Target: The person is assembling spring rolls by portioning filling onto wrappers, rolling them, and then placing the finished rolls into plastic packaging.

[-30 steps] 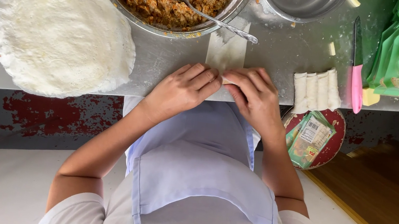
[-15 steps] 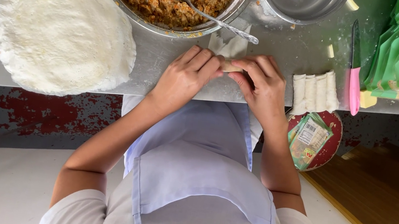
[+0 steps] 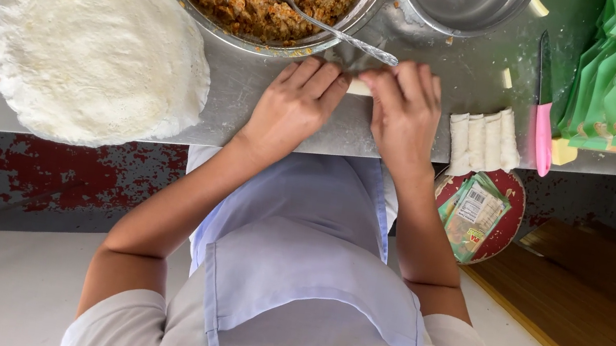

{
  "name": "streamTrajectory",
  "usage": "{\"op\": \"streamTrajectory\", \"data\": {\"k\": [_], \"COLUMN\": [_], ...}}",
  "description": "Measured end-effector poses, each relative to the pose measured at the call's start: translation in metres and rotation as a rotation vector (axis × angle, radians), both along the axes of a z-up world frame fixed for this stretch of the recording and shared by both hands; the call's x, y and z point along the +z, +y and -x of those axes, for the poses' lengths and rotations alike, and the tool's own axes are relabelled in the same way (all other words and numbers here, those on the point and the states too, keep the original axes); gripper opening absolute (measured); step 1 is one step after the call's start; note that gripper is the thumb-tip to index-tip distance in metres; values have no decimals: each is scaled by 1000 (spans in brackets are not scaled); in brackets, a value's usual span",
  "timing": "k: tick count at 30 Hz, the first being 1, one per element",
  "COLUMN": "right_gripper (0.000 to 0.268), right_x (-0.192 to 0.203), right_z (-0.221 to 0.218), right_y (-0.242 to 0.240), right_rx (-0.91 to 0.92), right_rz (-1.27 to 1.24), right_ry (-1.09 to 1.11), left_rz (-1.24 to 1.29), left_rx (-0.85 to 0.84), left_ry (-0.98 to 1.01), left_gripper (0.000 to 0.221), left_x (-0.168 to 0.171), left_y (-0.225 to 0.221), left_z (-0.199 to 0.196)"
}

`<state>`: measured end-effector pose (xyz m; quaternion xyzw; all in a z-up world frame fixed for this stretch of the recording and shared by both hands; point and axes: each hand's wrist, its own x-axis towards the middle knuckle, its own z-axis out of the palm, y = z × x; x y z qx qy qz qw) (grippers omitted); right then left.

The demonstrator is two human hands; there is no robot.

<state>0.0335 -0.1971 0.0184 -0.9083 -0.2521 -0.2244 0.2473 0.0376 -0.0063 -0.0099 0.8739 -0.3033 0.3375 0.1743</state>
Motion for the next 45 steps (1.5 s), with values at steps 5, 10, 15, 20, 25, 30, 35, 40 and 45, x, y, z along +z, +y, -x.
{"op": "streamTrajectory", "data": {"k": [5, 10, 15, 20, 25, 30, 35, 40, 45], "right_gripper": [16, 13, 12, 9, 23, 20, 19, 20, 16], "right_x": [5, 1, -4, 2, 4, 5, 3, -23, -9], "right_z": [1, -11, -24, -18, -23, -32, -29, -20, 23], "right_y": [-5, -13, -13, -2, -7, -1, 9, -18, -23], "right_rx": [115, 132, 112, 30, 72, 36, -80, 8, 4], "right_rz": [84, 66, 64, 142, 235, 306, 257, 245, 264], "right_ry": [-68, -6, 72, -42, 84, 86, -221, -110, -69], "left_rz": [-76, -193, -320, -338, -339, -382, -277, -132, 116], "left_rx": [-1, 68, 155, 186, 215, 221, 240, 148, -92], "left_ry": [-47, -107, -4, -76, -18, -35, 129, 152, 308], "left_gripper": [11, 11, 33, 25, 19, 27, 33, 50, 44], "left_x": [5, -3, -4, -11, -31, -10, -24, -15, 8], "left_y": [4, 0, -2, -10, -17, -15, -21, -16, 2], "left_z": [2, -3, -5, -8, -14, -5, -6, 0, 27]}}
